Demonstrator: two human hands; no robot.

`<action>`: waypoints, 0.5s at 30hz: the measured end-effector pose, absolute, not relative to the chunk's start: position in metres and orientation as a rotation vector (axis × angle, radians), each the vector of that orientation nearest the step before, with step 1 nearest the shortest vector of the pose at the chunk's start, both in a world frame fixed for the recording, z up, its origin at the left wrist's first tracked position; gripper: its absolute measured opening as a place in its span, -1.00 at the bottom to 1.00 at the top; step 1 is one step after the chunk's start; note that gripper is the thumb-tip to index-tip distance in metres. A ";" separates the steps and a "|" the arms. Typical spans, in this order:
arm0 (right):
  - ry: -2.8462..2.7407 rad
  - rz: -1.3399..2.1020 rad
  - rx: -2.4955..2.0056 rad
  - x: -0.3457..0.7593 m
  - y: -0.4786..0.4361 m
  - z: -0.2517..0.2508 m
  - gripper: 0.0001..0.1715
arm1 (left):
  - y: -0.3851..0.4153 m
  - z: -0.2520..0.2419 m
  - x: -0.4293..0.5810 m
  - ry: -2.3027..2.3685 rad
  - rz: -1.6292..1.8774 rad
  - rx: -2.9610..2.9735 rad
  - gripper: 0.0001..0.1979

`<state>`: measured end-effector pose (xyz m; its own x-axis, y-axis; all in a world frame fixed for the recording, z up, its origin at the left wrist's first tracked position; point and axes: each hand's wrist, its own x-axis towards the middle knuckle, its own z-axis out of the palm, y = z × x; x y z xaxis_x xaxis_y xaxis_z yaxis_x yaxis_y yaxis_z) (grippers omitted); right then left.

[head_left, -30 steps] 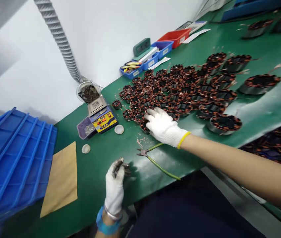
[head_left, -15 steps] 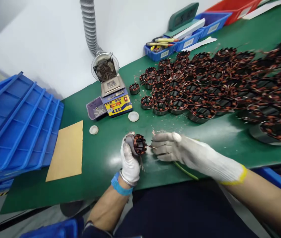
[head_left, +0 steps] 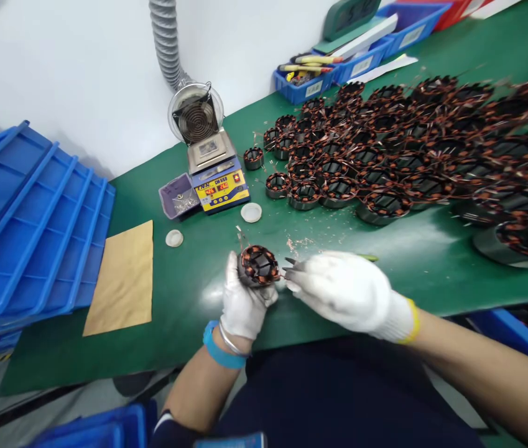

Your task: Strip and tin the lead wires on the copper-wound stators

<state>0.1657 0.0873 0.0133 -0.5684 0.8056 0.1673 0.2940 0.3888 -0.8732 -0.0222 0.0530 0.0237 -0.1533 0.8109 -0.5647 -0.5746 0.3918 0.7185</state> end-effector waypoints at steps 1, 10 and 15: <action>-2.166 0.991 -0.889 0.175 0.090 0.016 -0.62 | 0.053 0.028 -0.021 1.189 1.175 0.213 -0.27; -1.222 2.060 -0.774 0.156 0.072 -0.005 0.07 | 0.036 0.025 -0.022 1.256 1.632 0.480 -0.34; -1.538 1.682 -1.003 0.145 0.067 0.004 -0.33 | 0.037 0.022 -0.020 1.241 1.585 0.440 -0.37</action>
